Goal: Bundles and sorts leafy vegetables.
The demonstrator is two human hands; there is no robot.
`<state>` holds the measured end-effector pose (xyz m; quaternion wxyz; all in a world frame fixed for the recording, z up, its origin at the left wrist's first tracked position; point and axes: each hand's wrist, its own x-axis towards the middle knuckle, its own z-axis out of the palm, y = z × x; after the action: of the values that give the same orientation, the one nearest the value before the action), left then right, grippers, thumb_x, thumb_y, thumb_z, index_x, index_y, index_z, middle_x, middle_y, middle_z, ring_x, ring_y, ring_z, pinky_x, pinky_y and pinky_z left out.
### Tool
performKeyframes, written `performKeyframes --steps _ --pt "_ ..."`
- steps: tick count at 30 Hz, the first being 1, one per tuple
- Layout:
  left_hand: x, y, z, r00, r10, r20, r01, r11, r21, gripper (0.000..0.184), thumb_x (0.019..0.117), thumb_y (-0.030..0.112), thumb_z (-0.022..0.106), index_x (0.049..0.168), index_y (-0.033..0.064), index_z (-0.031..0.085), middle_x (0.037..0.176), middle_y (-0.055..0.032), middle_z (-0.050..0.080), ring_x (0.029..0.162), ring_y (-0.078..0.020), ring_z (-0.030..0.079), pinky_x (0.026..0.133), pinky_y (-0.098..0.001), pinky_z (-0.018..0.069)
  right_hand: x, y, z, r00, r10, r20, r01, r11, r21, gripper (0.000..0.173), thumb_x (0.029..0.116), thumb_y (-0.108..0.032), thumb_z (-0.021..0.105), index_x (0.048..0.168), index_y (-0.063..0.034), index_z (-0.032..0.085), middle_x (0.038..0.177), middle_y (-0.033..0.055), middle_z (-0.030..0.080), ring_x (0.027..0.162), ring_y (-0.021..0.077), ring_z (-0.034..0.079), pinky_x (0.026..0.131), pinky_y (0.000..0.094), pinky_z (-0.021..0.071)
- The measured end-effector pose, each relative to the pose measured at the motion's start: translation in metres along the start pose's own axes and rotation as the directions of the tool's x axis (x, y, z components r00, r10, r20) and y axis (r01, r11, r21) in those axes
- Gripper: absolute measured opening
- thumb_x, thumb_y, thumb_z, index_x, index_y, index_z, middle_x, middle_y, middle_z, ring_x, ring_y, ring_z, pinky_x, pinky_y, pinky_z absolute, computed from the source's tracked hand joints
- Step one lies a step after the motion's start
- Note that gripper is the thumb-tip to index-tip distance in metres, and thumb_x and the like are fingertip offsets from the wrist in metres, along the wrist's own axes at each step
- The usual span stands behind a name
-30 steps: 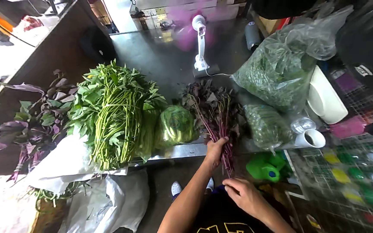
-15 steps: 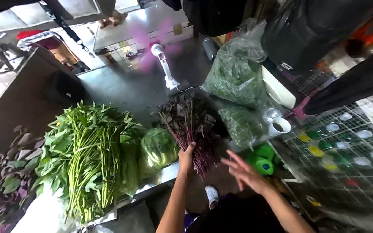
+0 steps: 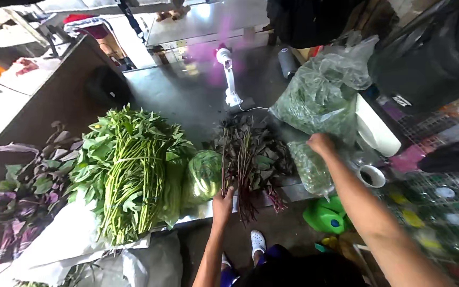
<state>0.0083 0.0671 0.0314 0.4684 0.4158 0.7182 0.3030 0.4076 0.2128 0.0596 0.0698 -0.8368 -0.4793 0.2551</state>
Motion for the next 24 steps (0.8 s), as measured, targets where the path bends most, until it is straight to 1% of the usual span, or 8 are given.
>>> performKeyframes --steps 2,4,6,9,12,14,19,24 --pt "-0.013 0.014 -0.004 0.993 -0.037 0.108 0.079 0.909 -0.409 0.021 0.1026 0.019 0.062 0.094 0.0000 0.062 0.056 0.0008 0.049 0.044 -0.0094 0.046 0.044 -0.0271 0.0455 -0.013 -0.007 0.000 0.994 -0.106 0.019 0.101 0.982 0.161 0.034 0.1021 -0.024 0.062 0.118 0.0049 0.069 0.121 0.0283 0.066 0.116 0.0426 0.063 0.101 0.0621 0.0468" --pt "-0.027 0.038 0.000 0.980 -0.033 0.198 0.148 0.786 -0.600 0.012 0.1009 0.012 0.063 0.100 0.0005 0.058 0.059 -0.0004 0.051 0.046 -0.0100 0.048 0.046 -0.0277 0.0473 -0.059 -0.027 -0.001 0.966 -0.258 0.020 0.228 0.885 0.406 0.033 0.1016 -0.026 0.064 0.122 0.0001 0.067 0.116 0.0198 0.069 0.097 0.0292 0.067 0.086 0.0485 0.0550" --pt "-0.039 0.057 0.010 0.967 0.021 0.254 0.162 0.720 -0.674 0.016 0.1001 0.009 0.062 0.111 -0.0014 0.058 0.072 -0.0060 0.062 0.051 -0.0117 0.056 0.047 -0.0273 0.0512 -0.123 -0.049 0.011 0.896 -0.442 0.030 0.326 0.704 0.631 0.030 0.1001 -0.022 0.064 0.121 -0.0010 0.067 0.111 0.0110 0.069 0.079 0.0148 0.064 0.070 0.0332 0.0554" --pt "-0.046 0.071 0.021 0.930 0.164 0.328 0.150 0.645 -0.749 0.023 0.0993 0.006 0.061 0.120 -0.0028 0.057 0.094 -0.0144 0.072 0.063 -0.0166 0.066 0.055 -0.0295 0.0573 -0.193 -0.072 0.045 0.778 -0.628 -0.023 0.376 0.435 0.818 0.019 0.0955 -0.017 0.066 0.106 -0.0020 0.070 0.107 0.0045 0.070 0.067 0.0065 0.060 0.058 0.0245 0.0532" --pt "-0.049 0.068 0.026 0.897 0.243 0.368 0.161 0.597 -0.786 0.022 0.0948 0.001 0.064 0.116 -0.0011 0.057 0.081 -0.0101 0.070 0.060 -0.0147 0.065 0.055 -0.0280 0.0567 -0.218 -0.080 0.071 0.776 -0.626 -0.077 0.327 0.295 0.898 0.009 0.0931 -0.013 0.071 0.097 -0.0045 0.071 0.088 0.0007 0.069 0.059 0.0059 0.058 0.052 0.0221 0.0524" --pt "-0.048 0.061 0.023 0.899 0.254 0.357 0.149 0.589 -0.794 0.025 0.0924 -0.002 0.065 0.116 -0.0012 0.056 0.081 -0.0094 0.070 0.060 -0.0147 0.066 0.056 -0.0279 0.0570 -0.222 -0.083 0.079 0.798 -0.599 -0.068 0.307 0.307 0.901 0.007 0.0920 -0.012 0.072 0.095 -0.0052 0.071 0.080 -0.0012 0.069 0.054 0.0051 0.058 0.049 0.0206 0.0522" --pt "-0.044 0.052 0.007 0.898 0.262 0.354 0.130 0.610 -0.782 0.034 0.0889 -0.005 0.065 0.121 -0.0006 0.055 0.089 -0.0103 0.072 0.062 -0.0130 0.065 0.056 -0.0261 0.0559 -0.223 -0.086 0.087 0.815 -0.580 0.001 0.294 0.415 0.861 0.012 0.0934 -0.017 0.072 0.097 -0.0055 0.071 0.080 -0.0003 0.072 0.059 0.0072 0.064 0.052 0.0220 0.0560" --pt "-0.036 0.059 -0.006 0.903 0.251 0.349 0.094 0.677 -0.730 0.033 0.0874 -0.007 0.068 0.118 -0.0038 0.055 0.086 -0.0117 0.072 0.067 -0.0172 0.069 0.061 -0.0303 0.0590 -0.232 -0.093 0.087 0.803 -0.594 0.053 0.216 0.373 0.902 0.011 0.0947 -0.016 0.071 0.097 -0.0054 0.070 0.074 -0.0001 0.071 0.057 0.0085 0.066 0.052 0.0230 0.0571"
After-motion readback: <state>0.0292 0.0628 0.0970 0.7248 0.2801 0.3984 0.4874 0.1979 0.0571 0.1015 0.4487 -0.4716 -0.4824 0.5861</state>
